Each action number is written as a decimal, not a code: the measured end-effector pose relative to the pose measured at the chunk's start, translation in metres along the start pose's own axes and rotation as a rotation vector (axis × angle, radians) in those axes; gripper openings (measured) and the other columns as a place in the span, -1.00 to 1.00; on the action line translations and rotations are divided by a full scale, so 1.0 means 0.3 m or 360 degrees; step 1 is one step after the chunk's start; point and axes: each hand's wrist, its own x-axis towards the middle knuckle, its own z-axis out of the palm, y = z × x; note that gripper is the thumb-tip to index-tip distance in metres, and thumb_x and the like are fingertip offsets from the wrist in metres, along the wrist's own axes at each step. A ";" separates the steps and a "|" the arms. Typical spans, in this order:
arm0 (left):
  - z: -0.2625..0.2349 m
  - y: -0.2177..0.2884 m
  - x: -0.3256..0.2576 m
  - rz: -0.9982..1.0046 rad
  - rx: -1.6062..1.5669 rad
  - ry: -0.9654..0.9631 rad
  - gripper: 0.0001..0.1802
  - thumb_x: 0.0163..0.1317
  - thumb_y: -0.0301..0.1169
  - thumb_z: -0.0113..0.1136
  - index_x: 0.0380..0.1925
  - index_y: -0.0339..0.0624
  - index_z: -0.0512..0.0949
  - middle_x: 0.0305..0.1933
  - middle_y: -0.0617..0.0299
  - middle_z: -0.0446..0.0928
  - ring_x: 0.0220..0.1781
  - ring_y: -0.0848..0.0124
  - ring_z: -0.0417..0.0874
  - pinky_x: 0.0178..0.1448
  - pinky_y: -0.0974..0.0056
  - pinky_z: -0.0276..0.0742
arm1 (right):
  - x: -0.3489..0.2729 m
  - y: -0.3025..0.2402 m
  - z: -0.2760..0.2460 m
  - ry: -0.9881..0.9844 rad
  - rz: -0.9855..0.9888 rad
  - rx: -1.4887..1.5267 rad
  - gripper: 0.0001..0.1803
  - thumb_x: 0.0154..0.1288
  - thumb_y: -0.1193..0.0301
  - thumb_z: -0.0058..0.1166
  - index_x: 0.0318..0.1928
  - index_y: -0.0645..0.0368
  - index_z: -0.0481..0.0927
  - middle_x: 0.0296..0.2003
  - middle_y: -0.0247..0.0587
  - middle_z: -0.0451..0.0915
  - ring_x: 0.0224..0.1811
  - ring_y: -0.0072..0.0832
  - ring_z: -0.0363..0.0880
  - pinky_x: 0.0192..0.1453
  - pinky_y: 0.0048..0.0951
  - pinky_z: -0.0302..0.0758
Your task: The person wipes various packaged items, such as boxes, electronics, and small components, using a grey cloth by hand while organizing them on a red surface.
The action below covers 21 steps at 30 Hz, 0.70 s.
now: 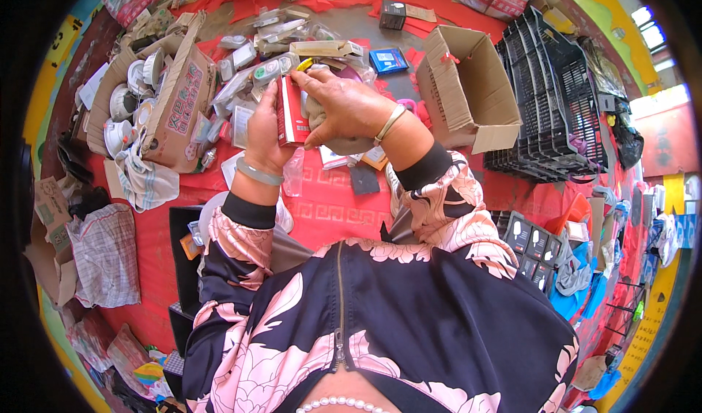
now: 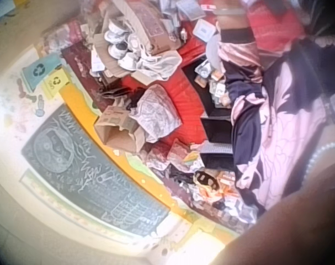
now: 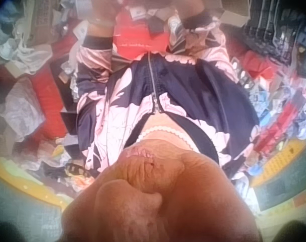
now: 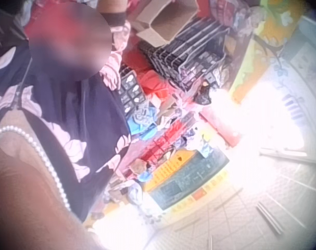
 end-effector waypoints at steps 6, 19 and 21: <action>0.068 0.041 -0.053 -0.0055 0.0352 -0.0303 -0.49 0.18 -0.48 0.07 0.15 -0.22 0.22 0.00 0.14 0.44 0.04 0.33 0.52 0.09 0.22 0.50 | -0.010 -0.045 -0.011 0.0252 0.0046 -0.0092 0.12 -0.36 0.20 0.46 0.29 0.15 0.14 0.16 0.07 0.26 0.14 -0.01 0.35 0.14 -0.23 0.39; 0.027 0.035 -0.070 0.0539 0.1200 -0.0315 -0.44 0.14 -0.61 0.14 0.17 -0.25 0.25 0.02 0.19 0.45 -0.08 0.48 0.55 -0.07 0.38 0.53 | -0.050 -0.037 -0.104 0.0745 -0.0165 0.0451 -0.33 -0.07 0.41 0.28 0.14 0.20 0.41 -0.01 -0.04 0.48 0.06 -0.31 0.46 0.10 -0.40 0.41; 0.030 0.027 -0.080 0.0833 0.1404 -0.0325 -0.39 0.13 -0.62 0.16 0.20 -0.23 0.22 0.03 0.20 0.44 -0.07 0.50 0.54 -0.09 0.39 0.53 | -0.070 -0.030 -0.141 0.0403 0.0419 0.1220 -0.41 -0.02 0.45 0.23 0.10 0.25 0.44 -0.07 -0.08 0.51 0.03 -0.45 0.44 0.11 -0.46 0.38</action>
